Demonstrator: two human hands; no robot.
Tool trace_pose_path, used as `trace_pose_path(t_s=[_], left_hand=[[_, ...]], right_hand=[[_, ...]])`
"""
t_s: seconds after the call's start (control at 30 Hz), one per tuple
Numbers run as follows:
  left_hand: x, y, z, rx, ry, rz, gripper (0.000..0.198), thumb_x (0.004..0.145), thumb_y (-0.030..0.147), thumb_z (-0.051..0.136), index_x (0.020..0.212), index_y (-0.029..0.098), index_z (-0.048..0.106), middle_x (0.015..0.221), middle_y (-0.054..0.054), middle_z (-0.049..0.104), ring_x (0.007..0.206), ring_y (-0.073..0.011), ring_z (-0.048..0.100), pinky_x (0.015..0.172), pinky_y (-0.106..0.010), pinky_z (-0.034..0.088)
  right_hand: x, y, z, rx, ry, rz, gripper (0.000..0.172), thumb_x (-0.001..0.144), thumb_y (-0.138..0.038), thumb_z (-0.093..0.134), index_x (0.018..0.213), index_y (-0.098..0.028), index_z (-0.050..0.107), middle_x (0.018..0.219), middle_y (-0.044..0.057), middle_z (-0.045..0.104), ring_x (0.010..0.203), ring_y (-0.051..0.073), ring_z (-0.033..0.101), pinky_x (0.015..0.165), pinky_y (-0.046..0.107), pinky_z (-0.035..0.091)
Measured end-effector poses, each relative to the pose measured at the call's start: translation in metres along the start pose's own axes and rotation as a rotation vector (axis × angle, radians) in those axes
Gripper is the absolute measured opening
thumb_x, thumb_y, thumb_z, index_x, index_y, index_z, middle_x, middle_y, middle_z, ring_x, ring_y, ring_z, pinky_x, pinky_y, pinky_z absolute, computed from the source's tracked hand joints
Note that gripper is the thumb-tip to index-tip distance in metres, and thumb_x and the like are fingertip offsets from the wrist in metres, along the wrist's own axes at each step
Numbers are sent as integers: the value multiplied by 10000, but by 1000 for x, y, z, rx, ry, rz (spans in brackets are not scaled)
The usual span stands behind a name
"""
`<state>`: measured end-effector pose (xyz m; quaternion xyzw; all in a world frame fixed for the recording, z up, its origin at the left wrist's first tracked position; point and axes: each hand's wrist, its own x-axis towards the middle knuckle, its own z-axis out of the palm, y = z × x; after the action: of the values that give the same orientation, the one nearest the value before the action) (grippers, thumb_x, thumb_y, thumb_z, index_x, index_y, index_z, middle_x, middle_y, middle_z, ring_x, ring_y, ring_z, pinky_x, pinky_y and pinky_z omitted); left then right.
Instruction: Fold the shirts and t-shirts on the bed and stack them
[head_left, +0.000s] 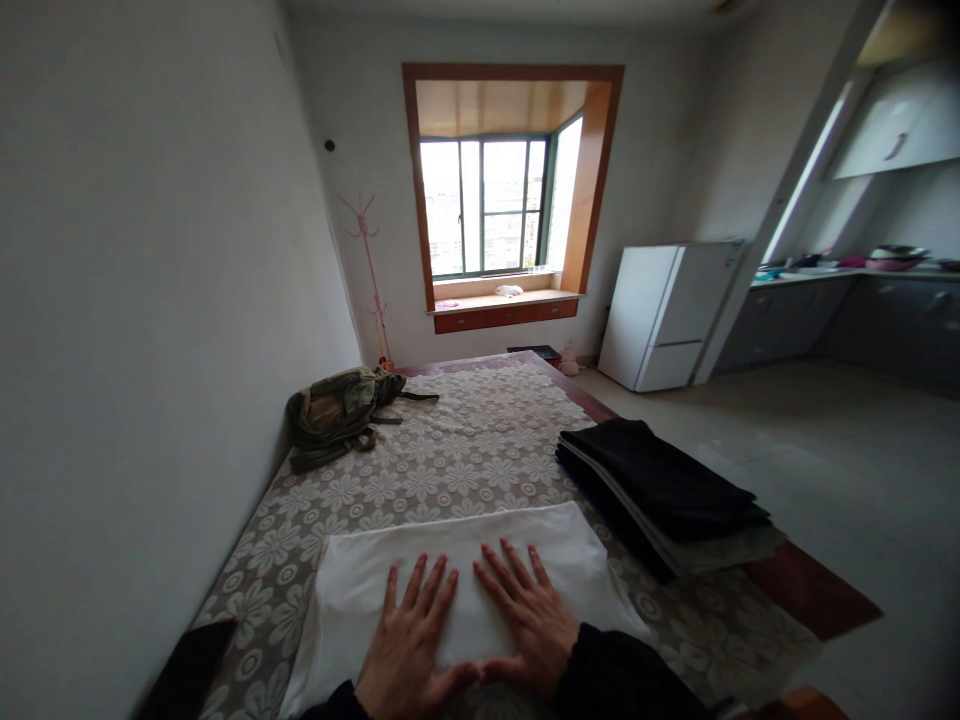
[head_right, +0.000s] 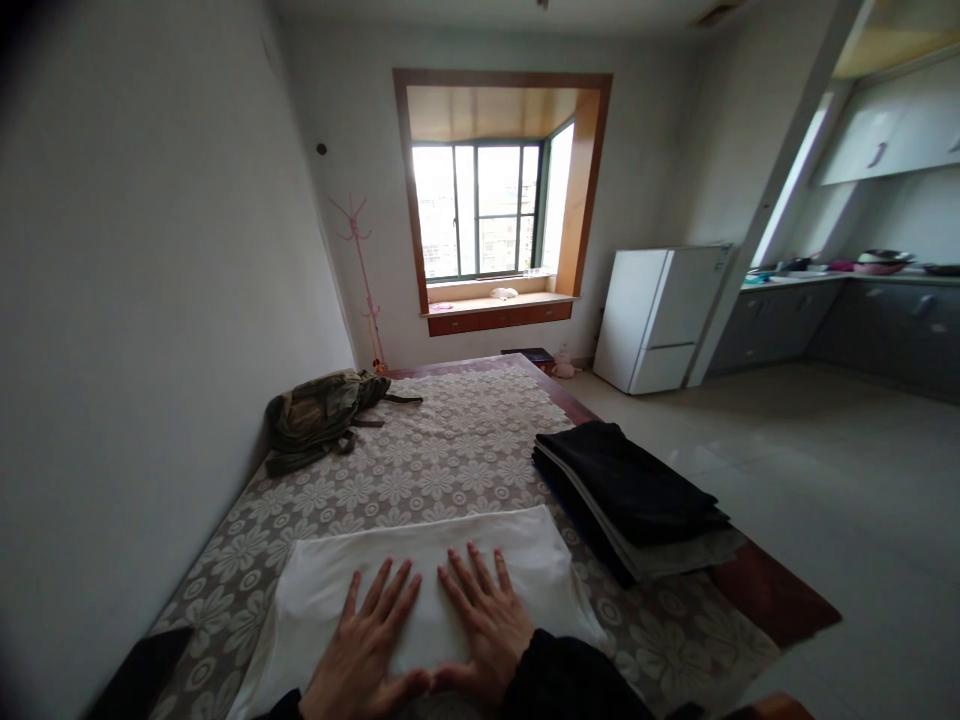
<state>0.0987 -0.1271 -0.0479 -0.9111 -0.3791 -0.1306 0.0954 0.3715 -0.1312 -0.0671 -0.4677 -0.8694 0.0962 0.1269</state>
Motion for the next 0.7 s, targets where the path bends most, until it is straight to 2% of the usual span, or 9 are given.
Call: trace_pose_path(t_s=[0.27,0.47,0.7], left_hand=[[1,0,0,-3,-20,-1,928,927,774,401,1662,290,105,1699,-78,282,1521,-372,316,1243,-596,146],[2,1,-3,-20,-19,-6,923,929,754,425,1663,297,102,1686,-83,314,1507,-374,347,1246,-592,163],[2,1,-5,-36,-25,-14,916,930,745,443,1660,309,103,1688,-73,311,1515,-376,333,1244,-598,175]], right_hand=[[0,3,5,-22,23,-18,1016,865,-829,461,1663,-289,138,1724,98,128,1566,456,97,1192,768,26],[0,-5,6,-46,64,39,1015,848,-843,466,1655,-278,221,1720,97,166,1569,446,105,1206,746,12],[0,-6,3,-25,57,36,1003,858,-831,466,1658,-285,206,1721,96,167,1571,440,96,1210,735,-3]])
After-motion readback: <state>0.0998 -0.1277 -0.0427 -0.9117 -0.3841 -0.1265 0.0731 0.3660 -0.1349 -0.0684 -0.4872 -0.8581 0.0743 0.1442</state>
